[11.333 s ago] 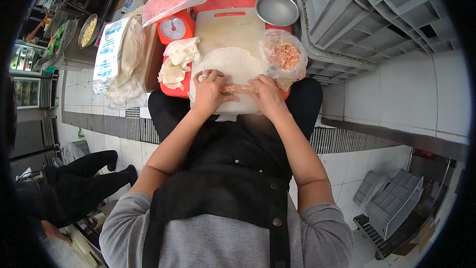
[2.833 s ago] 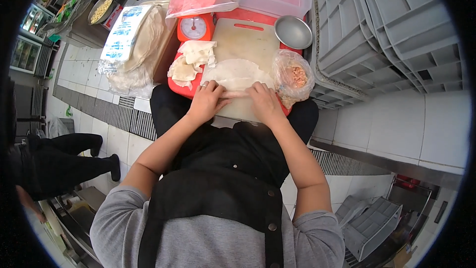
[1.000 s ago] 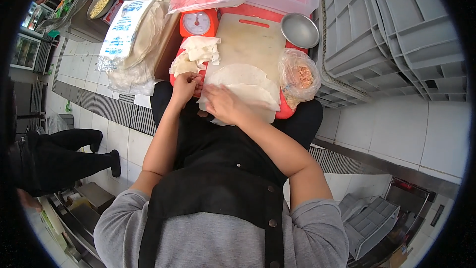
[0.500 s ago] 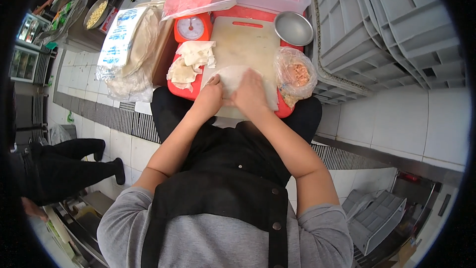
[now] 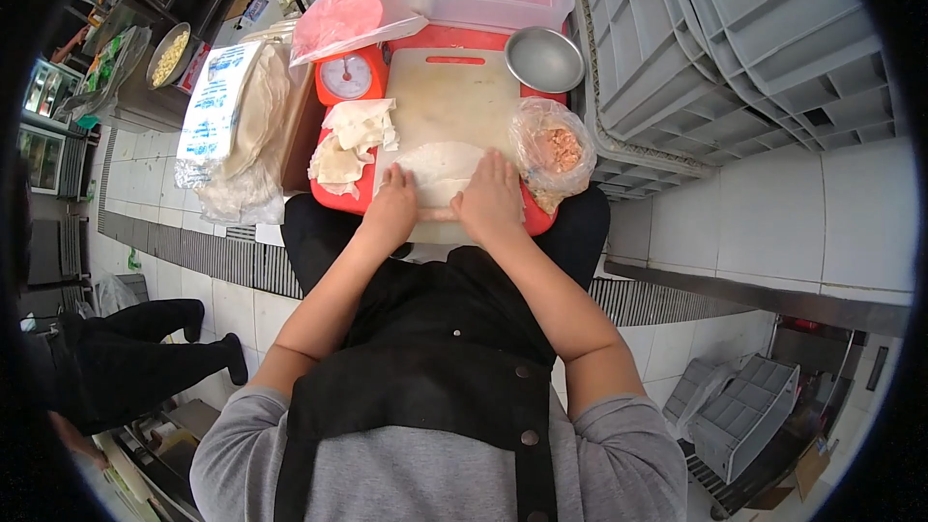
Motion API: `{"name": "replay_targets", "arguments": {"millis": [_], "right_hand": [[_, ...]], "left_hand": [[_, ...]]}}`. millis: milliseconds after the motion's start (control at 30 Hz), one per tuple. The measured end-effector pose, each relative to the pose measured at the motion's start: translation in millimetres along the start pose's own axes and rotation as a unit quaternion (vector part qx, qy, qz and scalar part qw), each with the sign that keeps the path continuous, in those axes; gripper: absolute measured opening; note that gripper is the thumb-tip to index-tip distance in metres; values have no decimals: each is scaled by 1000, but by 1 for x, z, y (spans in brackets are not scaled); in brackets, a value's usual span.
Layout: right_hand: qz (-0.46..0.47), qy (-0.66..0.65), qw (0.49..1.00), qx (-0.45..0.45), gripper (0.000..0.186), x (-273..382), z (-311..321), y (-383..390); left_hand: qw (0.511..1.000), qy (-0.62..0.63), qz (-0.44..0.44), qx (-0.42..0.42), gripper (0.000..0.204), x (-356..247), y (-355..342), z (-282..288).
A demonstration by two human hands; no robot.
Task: Rolling spring rolls using thin wrappers and meat filling in a commercial kitchen.
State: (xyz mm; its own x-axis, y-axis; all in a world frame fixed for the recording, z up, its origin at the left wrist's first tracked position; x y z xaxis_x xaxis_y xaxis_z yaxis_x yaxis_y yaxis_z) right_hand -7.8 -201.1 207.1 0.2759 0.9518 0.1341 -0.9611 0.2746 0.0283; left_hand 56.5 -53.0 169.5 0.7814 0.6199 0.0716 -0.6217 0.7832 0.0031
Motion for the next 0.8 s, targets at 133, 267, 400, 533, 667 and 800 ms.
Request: {"name": "replay_targets", "arguments": {"millis": [133, 267, 400, 533, 667, 800], "right_hand": [[222, -218, 950, 1, 73, 16, 5, 9], [94, -80, 991, -51, 57, -19, 1, -2], [71, -125, 988, -51, 33, -29, 37, -48], [9, -146, 973, -180, 31, -74, 77, -147], [-8, -54, 953, -299, 39, -162, 41, -213], [-49, 23, 988, -148, 52, -162, 43, -217]], "left_hand": [[998, -3, -65, -12, 60, -33, -37, 17], [981, 154, -85, -86, 62, -17, -44, 13], [980, 169, -73, -79, 56, -3, -23, 18], [993, 120, 3, 11, 51, 12, 5, 12], [982, 173, 31, -72, 48, 41, 11, 23], [967, 228, 108, -32, 51, 57, 19, 40]]}}
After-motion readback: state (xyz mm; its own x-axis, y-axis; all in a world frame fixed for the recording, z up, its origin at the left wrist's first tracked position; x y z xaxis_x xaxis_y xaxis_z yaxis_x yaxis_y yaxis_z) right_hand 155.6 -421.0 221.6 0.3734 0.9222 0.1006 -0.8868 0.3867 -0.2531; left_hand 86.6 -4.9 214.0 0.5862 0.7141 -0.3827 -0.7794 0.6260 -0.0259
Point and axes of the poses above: each hand's wrist, its own y-axis away from the middle knuckle, its own z-axis out of the back of the hand, x = y × z, the point moved 6 cm from there along -y, towards the middle knuckle, and after that the axes turned 7 degrees about -x, right-handed, at the moved point
